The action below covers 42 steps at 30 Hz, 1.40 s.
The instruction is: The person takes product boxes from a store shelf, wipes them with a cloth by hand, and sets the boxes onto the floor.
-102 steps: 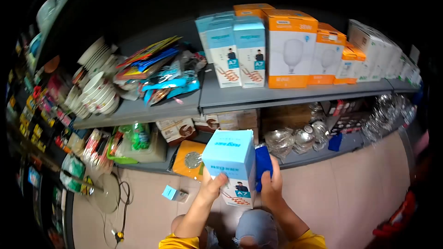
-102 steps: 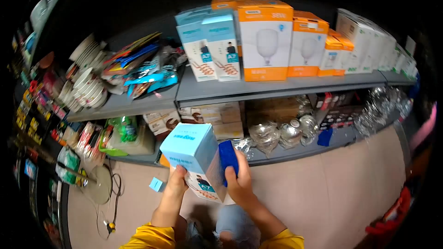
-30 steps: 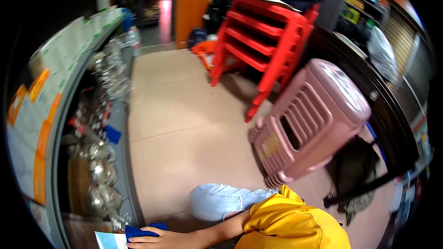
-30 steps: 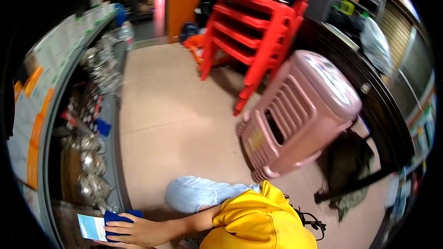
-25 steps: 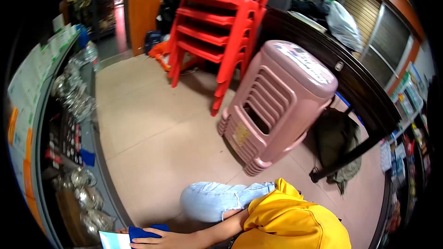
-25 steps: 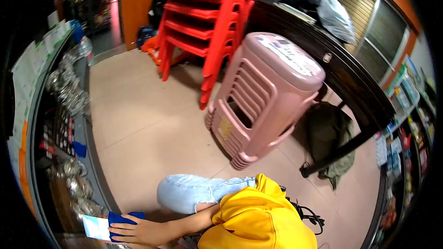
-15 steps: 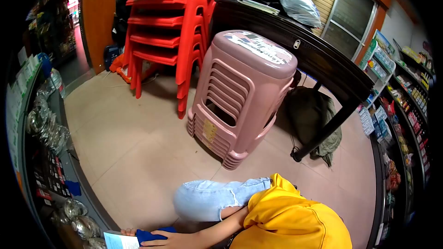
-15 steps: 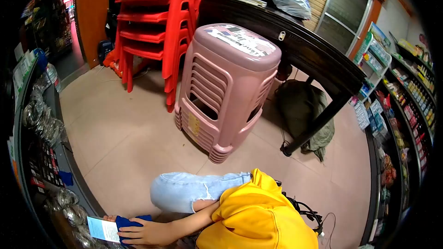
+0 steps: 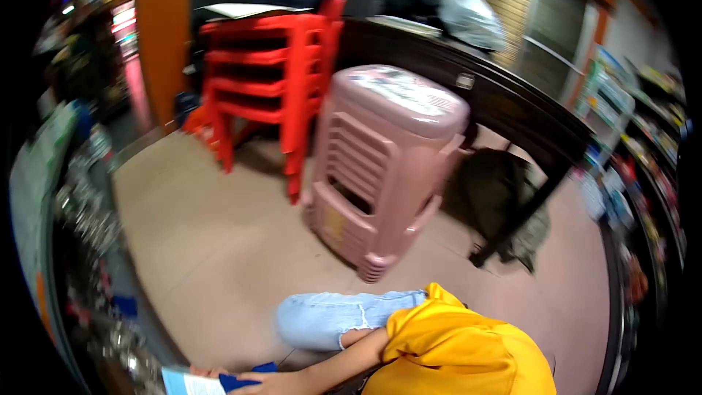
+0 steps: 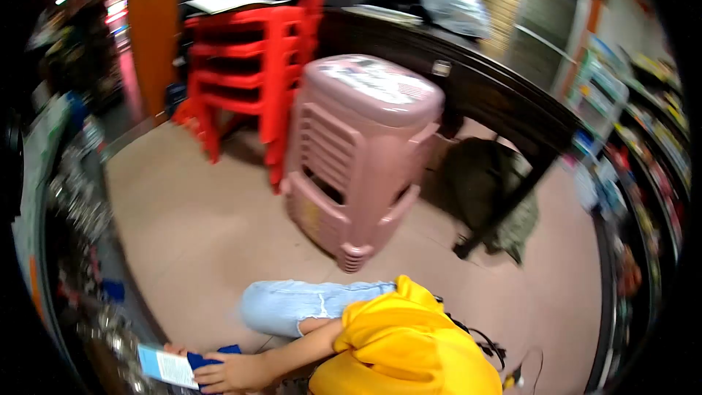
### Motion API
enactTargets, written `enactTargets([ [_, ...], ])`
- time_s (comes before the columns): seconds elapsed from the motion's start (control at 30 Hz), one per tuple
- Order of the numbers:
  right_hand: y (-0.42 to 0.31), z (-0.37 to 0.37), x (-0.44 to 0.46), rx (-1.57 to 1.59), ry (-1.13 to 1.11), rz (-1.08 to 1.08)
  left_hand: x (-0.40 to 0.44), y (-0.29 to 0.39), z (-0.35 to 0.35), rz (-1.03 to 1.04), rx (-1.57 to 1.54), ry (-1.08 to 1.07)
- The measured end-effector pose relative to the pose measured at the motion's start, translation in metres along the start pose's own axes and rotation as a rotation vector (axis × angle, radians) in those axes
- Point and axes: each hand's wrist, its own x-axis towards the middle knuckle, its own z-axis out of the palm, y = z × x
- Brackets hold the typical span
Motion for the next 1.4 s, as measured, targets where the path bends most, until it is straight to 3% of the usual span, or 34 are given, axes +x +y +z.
enactTargets([
  [0.07, 0.002, 0.018, 0.011, -0.165, 0.103, -0.098, -0.017, 0.027, -0.014, 0.053, -0.095, -0.059],
  [0.13, -0.010, -0.009, 0.023, 0.034, -0.147, -0.092, -0.038, 0.045, -0.026, 0.082, -0.222, -0.171],
  [0.23, 0.001, -0.038, 0.026, 0.115, -0.273, -0.193, -0.058, 0.046, -0.036, 0.227, -0.289, -0.380],
  [0.27, 0.008, -0.047, 0.032, 0.138, -0.294, -0.226, -0.048, 0.048, -0.056, 0.314, -0.185, -0.580],
  [0.33, 0.010, -0.049, 0.026, 0.159, -0.271, -0.234, -0.077, 0.029, 0.000, 0.601, -0.094, -0.239],
  [0.4, 0.017, -0.039, 0.021, 0.368, -0.152, -0.202, -0.091, 0.024, 0.015, 0.914, 0.086, -0.147],
  [0.43, 0.017, -0.040, 0.023, 0.408, -0.190, -0.227, -0.092, 0.018, 0.039, 1.071, 0.042, 0.006],
  [0.47, 0.017, -0.042, 0.026, 0.559, -0.057, -0.082, -0.091, 0.007, 0.064, 1.218, -0.005, 0.158],
  [0.5, 0.017, -0.044, 0.030, 0.696, 0.077, 0.082, -0.091, -0.004, 0.078, 1.292, 0.064, 0.252],
  [0.6, 0.022, -0.046, 0.048, 0.855, 0.212, 0.107, -0.081, -0.023, 0.118, 1.415, 0.144, 0.393],
  [0.67, 0.013, -0.044, 0.050, 0.930, 0.264, 0.121, -0.079, -0.031, 0.139, 1.511, 0.105, 0.603],
  [0.73, 0.007, -0.044, 0.050, 1.114, 0.255, 0.202, -0.081, -0.033, 0.147, 1.533, 0.132, 0.631],
  [0.8, 0.008, -0.046, 0.028, 1.067, 0.078, 0.330, -0.078, -0.038, 0.152, 1.613, 0.150, 0.627],
  [0.87, 0.009, -0.049, 0.028, 0.978, 0.231, 0.099, -0.080, -0.040, 0.160, 1.618, 0.168, 0.644],
  [1.0, 0.013, -0.053, 0.016, 0.917, 0.140, 0.210, -0.083, -0.037, 0.162, 1.643, 0.149, 0.672],
  [1.07, 0.019, -0.055, 0.015, 1.024, 0.073, 0.693, -0.087, -0.034, 0.165, 1.597, 0.182, 0.706],
  [1.1, 0.029, -0.050, 0.025, 1.282, 0.159, 0.876, -0.090, -0.032, 0.167, 1.526, 0.223, 0.705],
  [1.13, 0.038, -0.057, 0.035, 1.643, 0.122, 0.857, -0.093, -0.029, 0.168, 1.461, 0.274, 0.703],
  [1.2, 0.046, -0.055, 0.048, 1.822, 0.078, 0.709, -0.086, -0.028, 0.170, 1.432, 0.292, 0.748],
  [1.27, 0.044, -0.055, 0.054, 1.483, -0.015, 0.401, -0.077, -0.027, 0.173, 1.460, 0.315, 0.795],
  [1.33, 0.042, -0.058, 0.059, 1.332, -0.034, 0.423, -0.077, -0.028, 0.169, 1.497, 0.358, 0.707],
  [1.37, 0.042, -0.058, 0.058, 1.387, -0.061, 0.512, -0.088, -0.026, 0.155, 1.342, 0.339, 0.613],
  [1.4, 0.042, -0.057, 0.056, 1.439, -0.090, 0.604, -0.087, -0.020, 0.142, 1.355, 0.328, 0.601],
])
